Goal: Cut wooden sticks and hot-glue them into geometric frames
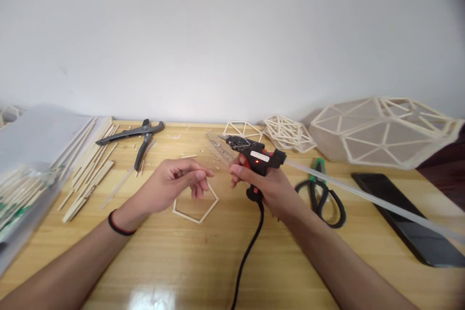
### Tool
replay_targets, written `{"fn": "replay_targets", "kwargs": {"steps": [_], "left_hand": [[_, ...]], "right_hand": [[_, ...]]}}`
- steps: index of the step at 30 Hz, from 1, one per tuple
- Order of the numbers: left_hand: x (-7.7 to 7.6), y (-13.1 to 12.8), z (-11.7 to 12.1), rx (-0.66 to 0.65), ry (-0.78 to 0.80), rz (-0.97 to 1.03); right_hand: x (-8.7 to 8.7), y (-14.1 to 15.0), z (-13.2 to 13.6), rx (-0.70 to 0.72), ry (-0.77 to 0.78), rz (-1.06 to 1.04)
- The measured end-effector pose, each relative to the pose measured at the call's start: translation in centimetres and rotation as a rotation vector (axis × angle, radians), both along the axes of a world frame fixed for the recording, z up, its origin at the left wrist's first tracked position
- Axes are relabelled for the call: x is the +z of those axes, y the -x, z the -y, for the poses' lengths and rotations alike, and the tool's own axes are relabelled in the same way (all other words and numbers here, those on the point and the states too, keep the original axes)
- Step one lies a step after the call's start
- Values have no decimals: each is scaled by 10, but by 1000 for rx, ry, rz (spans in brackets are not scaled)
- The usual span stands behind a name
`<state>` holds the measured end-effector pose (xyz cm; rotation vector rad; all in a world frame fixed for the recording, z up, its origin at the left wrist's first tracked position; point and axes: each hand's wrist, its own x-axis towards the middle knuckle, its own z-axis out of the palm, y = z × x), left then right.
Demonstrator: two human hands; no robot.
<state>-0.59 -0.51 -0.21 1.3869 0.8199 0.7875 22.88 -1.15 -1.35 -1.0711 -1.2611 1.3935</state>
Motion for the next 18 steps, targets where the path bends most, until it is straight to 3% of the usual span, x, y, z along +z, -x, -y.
{"fn": "replay_targets", "kwargs": {"steps": [10, 14, 18], "left_hand": [[11, -14, 23, -201, 217, -131], [12, -16, 23, -223, 227, -187], [12, -16, 22, -234, 206, -239]], "right_hand": [[8, 11, 20, 192, 41, -41], [17, 14, 22, 344, 128, -91], [20, 17, 21, 370, 127, -79]]}}
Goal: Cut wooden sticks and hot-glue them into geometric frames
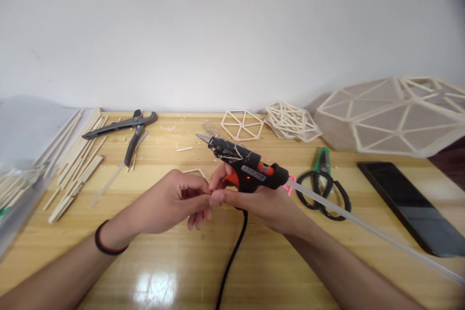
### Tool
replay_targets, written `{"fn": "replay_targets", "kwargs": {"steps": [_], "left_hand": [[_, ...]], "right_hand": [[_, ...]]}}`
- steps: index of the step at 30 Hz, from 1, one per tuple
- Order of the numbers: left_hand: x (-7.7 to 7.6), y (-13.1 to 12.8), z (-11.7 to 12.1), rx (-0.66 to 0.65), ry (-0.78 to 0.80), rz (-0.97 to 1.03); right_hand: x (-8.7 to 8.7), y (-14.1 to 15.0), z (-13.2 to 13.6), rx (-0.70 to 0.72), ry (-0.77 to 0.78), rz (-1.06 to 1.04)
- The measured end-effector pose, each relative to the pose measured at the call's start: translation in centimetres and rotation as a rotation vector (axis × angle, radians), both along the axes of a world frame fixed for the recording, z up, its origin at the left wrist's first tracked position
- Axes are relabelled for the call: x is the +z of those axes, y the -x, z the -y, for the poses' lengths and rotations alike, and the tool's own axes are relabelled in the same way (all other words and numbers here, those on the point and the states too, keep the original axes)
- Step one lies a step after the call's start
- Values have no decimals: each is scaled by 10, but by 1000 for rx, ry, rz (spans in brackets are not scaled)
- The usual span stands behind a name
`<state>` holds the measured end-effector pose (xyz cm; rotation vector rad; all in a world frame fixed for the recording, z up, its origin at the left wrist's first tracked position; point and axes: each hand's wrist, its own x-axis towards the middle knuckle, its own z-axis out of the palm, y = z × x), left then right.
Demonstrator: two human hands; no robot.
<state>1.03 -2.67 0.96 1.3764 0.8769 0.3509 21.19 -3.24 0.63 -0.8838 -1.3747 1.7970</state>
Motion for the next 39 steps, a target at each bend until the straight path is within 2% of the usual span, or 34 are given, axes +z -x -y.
{"fn": "replay_targets", "kwargs": {"steps": [3, 7, 11, 16, 18, 22, 26, 31, 39], "left_hand": [[-2, 2, -1, -13, -4, 17], [-2, 7, -6, 25, -56, 24], [1, 15, -16, 93, -209, -43], [1, 24, -28, 132, -497, -210], [0, 27, -32, 138, -544, -231], [-7, 33, -41, 201, -606, -243], [-20, 36, -49, 326, -713, -311], [-29, 36, -53, 353, -730, -337], [-30, 36, -56, 348, -710, -305]], "right_hand": [[-4, -1, -1, -4, -28, 14], [-14, -7, -5, -158, -104, 152], [-21, -12, -12, -251, -86, 187], [-22, -13, -17, -329, -36, 189], [-23, -13, -17, -353, -11, 186], [-29, -13, -19, -381, -6, 130], [-33, -15, -22, -405, -14, 111], [-34, -15, -21, -416, 1, 121], [-43, -15, -22, -420, 9, 211]]}}
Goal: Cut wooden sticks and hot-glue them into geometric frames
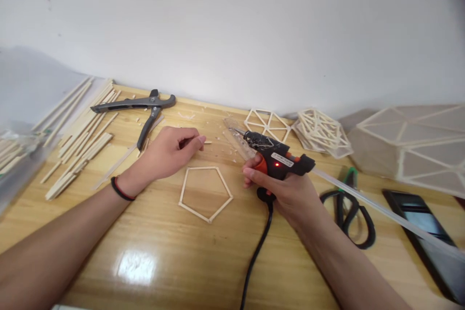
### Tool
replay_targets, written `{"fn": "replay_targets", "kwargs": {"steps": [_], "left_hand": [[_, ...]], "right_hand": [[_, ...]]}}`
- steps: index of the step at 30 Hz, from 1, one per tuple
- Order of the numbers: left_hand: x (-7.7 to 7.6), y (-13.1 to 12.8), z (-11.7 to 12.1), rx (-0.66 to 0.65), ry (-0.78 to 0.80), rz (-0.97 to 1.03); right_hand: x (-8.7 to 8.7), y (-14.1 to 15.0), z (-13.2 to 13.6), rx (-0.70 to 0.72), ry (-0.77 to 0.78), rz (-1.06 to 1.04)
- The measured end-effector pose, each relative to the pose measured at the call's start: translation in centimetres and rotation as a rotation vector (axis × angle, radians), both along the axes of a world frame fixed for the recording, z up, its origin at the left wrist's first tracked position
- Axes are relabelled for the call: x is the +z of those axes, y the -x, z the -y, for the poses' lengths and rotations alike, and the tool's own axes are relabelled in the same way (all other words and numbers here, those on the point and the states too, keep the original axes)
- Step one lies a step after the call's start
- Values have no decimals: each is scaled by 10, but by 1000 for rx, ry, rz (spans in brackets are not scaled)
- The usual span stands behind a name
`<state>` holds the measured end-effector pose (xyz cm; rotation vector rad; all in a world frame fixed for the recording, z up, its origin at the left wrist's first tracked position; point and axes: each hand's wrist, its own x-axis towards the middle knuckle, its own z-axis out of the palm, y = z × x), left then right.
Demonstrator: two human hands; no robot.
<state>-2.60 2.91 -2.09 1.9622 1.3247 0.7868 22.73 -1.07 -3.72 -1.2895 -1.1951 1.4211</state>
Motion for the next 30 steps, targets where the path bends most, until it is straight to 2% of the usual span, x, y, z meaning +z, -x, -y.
{"fn": "replay_targets", "kwargs": {"steps": [9, 16, 21, 30], "left_hand": [[-5, 3, -3, -37, 46, 23], [-5, 6, -9, -12, 76, 132], [-1, 10, -9, -30, 161, 313], [-2, 10, -6, -160, 414, 845]], "right_hand": [[-4, -2, 1, -19, -6, 33], [4, 2, -1, -54, -1, -118], [3, 1, -3, -42, -5, -109], [-1, 0, -4, -59, 9, -85]]}}
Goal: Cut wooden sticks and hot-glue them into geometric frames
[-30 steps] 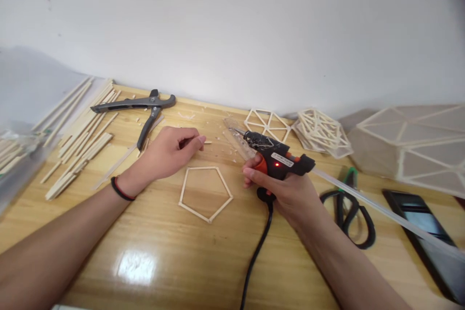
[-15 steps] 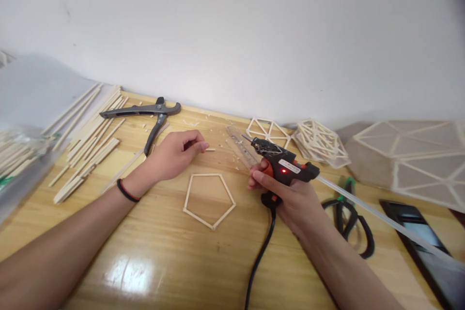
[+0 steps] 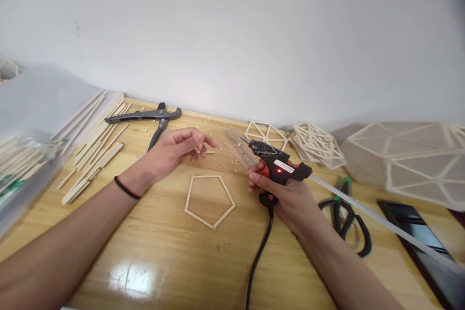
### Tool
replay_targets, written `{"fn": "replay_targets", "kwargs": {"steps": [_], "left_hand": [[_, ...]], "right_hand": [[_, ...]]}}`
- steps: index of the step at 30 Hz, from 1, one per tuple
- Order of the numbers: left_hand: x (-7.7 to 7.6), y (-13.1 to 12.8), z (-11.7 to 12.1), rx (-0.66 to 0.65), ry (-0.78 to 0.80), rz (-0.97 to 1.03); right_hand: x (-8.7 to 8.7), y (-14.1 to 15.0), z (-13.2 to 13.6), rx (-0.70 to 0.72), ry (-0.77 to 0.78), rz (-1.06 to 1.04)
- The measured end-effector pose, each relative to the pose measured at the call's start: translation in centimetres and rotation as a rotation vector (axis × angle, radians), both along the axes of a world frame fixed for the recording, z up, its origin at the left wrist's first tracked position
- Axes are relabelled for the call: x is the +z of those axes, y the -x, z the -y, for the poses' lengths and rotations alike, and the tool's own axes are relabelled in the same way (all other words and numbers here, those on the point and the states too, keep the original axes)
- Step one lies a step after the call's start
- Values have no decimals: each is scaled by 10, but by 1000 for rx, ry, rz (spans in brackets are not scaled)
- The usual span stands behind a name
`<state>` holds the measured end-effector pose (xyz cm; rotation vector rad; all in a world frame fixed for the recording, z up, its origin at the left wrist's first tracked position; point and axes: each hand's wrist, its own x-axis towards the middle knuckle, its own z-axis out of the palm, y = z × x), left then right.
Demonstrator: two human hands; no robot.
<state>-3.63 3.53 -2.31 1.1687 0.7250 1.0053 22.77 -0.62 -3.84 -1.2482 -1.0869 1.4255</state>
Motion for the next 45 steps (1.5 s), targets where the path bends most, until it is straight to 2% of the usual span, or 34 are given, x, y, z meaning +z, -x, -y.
{"fn": "replay_targets", "kwargs": {"steps": [2, 5, 11, 16, 22, 27, 33, 41, 45], "left_hand": [[2, 0, 2, -72, 47, 73], [3, 1, 3, -145, 79, 60], [-2, 0, 1, -67, 64, -158], [1, -5, 2, -29, 24, -309], [2, -13, 7, -1, -28, -351], [-1, -12, 7, -27, -140, -381], [4, -12, 8, 88, -366, -432], [-4, -18, 13, -15, -557, -585], [-6, -16, 12, -24, -577, -595]], "right_hand": [[2, 1, 0, 3, -4, 2], [3, 1, 1, 4, -8, 1], [0, 1, 1, 2, 1, 31], [-1, 1, 2, -1, 0, 26], [-5, 1, 4, 2, -7, 50], [-4, 4, 5, -15, -23, 69], [-3, 4, 5, -12, -29, 60], [-1, 11, 8, -57, -31, 31], [3, 18, 13, -60, -25, -17]]}}
